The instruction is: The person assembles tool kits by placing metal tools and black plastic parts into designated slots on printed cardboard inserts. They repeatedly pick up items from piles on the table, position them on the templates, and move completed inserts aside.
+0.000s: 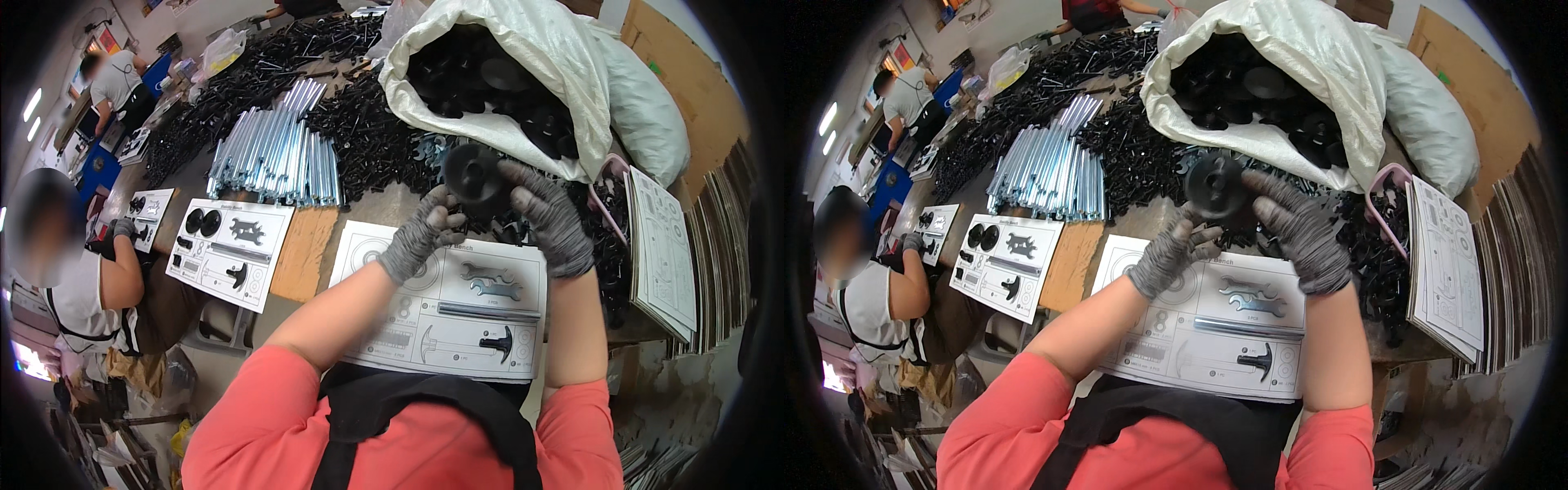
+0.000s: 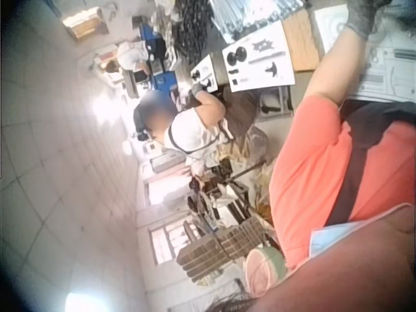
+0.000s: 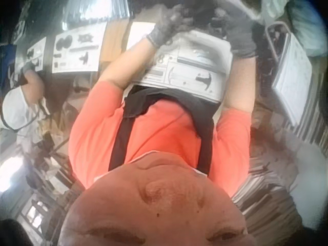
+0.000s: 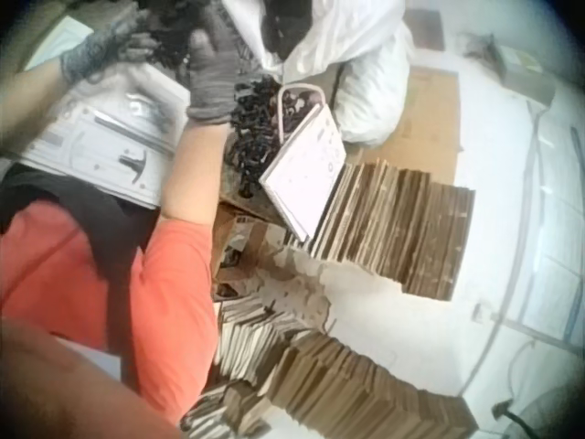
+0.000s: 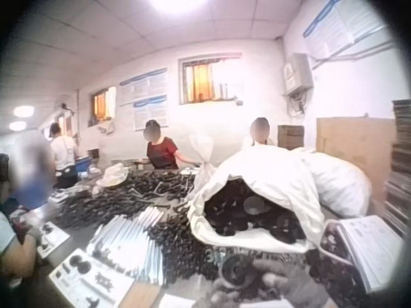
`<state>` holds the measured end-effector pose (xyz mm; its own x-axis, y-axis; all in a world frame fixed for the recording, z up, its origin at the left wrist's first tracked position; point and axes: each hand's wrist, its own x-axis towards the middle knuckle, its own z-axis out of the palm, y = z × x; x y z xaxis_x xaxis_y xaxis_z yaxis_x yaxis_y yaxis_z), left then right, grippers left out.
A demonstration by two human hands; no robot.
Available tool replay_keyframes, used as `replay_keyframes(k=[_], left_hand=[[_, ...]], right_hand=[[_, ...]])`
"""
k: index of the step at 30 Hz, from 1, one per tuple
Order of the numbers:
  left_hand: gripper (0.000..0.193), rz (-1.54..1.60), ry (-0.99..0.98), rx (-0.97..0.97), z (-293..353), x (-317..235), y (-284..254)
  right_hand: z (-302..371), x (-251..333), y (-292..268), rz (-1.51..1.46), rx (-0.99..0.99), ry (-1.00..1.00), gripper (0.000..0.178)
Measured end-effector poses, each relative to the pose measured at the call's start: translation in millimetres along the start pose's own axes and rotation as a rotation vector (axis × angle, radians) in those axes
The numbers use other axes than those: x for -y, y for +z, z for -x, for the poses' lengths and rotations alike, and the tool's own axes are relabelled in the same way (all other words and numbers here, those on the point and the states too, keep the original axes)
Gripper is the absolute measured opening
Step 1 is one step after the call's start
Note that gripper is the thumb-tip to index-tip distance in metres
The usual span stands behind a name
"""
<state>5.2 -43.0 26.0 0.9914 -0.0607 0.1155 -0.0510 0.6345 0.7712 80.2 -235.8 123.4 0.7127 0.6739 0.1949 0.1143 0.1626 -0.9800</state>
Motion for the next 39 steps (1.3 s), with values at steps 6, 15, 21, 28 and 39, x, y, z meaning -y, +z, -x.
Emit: replay_keyframes(k=[6, 15, 21, 28, 39], left_hand=[[0.055, -0.278, -0.113, -0.097, 30, -38, 8], [0.023, -0.881, -0.192, -0.539, 75, -81, -61], [0.043, -1.792, -0.275, -0.427, 88, -81, -59], [0.04, -1.992, 0.095, 0.037, 83, -67, -39], [0.072, -1.645, -0.006, -0.254, 106, -77, -51]], right_hand=[[7, -70, 35, -0.009, -0.19, 0.093, 0.028], [-1, -97, 88, 0.705, -0.124, -0.436, 0.052], [24, -96, 94, 1.294, 0.391, -0.323, 0.04], [8, -101, 100, 1.349, 0.34, 0.087, 0.02], [13, -101, 59, 1.1, 0.226, -0.071, 0.039]])
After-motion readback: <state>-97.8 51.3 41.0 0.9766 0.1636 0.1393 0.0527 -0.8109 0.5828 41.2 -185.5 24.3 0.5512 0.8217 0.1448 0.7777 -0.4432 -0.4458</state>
